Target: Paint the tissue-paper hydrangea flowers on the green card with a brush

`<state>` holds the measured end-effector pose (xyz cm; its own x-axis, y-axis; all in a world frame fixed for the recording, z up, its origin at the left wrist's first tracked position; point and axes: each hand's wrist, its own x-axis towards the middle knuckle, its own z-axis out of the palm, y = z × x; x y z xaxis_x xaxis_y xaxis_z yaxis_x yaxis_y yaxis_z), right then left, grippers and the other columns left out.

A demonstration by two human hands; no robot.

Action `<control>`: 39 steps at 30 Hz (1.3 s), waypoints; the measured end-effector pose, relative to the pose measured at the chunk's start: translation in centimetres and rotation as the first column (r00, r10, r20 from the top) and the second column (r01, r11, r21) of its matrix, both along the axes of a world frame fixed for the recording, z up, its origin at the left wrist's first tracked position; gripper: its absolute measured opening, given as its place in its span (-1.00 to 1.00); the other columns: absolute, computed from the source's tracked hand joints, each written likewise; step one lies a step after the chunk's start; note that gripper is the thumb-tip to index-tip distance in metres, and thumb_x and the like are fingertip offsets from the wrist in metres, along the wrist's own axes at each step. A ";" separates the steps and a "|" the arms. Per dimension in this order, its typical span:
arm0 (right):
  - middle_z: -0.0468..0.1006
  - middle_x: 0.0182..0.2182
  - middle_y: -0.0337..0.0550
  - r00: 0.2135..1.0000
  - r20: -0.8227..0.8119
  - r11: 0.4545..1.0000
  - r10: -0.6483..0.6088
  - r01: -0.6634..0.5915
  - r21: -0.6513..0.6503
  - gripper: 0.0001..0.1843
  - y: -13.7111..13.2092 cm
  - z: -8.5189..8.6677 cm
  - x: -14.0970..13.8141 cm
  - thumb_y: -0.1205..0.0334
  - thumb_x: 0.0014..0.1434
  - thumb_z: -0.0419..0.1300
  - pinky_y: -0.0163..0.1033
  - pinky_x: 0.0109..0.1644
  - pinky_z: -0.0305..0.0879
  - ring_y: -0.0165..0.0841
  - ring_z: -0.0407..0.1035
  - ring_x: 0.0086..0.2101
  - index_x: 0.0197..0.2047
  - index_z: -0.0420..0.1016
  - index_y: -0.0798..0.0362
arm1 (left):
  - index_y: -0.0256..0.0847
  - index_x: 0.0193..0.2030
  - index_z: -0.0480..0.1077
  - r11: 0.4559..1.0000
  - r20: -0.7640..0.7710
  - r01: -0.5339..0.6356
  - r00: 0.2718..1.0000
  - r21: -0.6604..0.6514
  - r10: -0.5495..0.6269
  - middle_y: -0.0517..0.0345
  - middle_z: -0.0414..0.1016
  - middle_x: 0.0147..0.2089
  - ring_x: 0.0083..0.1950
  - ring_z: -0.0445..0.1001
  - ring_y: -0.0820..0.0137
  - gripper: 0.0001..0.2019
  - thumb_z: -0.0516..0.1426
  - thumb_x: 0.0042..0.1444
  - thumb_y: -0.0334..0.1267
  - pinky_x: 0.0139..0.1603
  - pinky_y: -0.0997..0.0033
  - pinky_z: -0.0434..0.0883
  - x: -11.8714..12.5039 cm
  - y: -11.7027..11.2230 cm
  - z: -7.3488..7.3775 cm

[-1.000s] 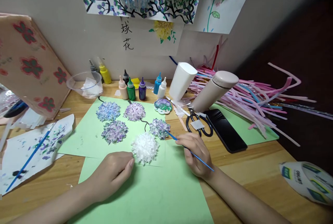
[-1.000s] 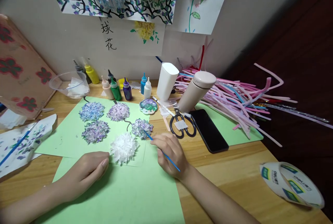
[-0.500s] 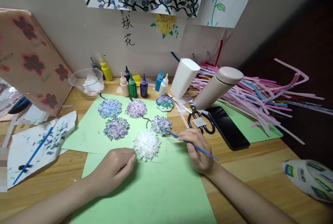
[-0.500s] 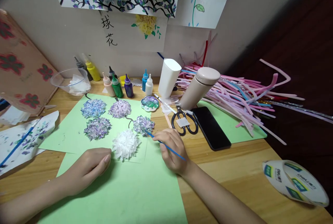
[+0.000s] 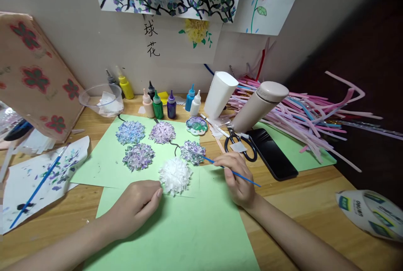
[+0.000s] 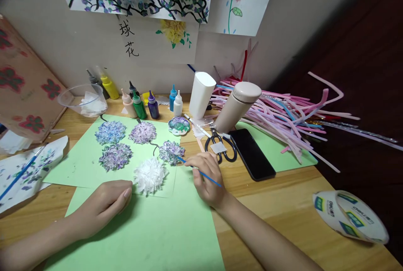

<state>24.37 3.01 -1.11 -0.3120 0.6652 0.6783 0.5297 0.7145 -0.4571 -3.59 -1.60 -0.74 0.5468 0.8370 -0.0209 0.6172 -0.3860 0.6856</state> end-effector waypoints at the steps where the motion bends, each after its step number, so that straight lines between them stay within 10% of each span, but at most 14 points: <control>1: 0.56 -0.31 -0.18 1.000 -0.024 1.000 -0.018 0.018 0.012 -0.73 0.3 0.2 0.2 0.37 0.24 -0.09 -0.12 -0.13 0.22 -0.27 0.39 -0.24 -0.18 0.40 -0.04 | -0.17 -0.53 -0.03 1.000 -0.001 -0.001 1.000 0.000 0.001 0.25 0.11 -0.54 -0.53 0.11 0.46 -0.64 -0.27 0.34 -0.24 -0.44 0.43 0.10 0.0 0.0 0.0; 12: 0.55 -0.31 -0.16 0.969 0.125 0.963 -0.215 0.232 -0.137 -0.75 9.0 1.9 -0.4 0.26 0.31 -0.08 -0.11 -0.12 0.13 -0.23 0.33 -0.21 -0.28 0.41 -0.02 | -0.17 -0.51 -0.09 0.999 -0.016 0.002 1.000 0.042 -0.001 0.25 0.12 -0.54 -0.51 0.14 0.46 -0.66 -0.28 0.34 -0.26 -0.44 0.44 0.11 0.0 -0.1 -0.1; 39: 0.52 -0.39 -0.17 0.976 0.131 0.968 -0.175 0.195 -0.160 -0.72 9.6 2.0 0.1 0.28 0.30 -0.09 -0.11 -0.14 0.19 -0.24 0.33 -0.23 -0.38 0.37 -0.03 | -0.17 -0.52 -0.08 0.998 -0.003 0.013 1.000 0.065 -0.013 0.25 0.13 -0.54 -0.52 0.15 0.48 -0.66 -0.25 0.33 -0.31 -0.46 0.45 0.12 0.0 0.0 0.0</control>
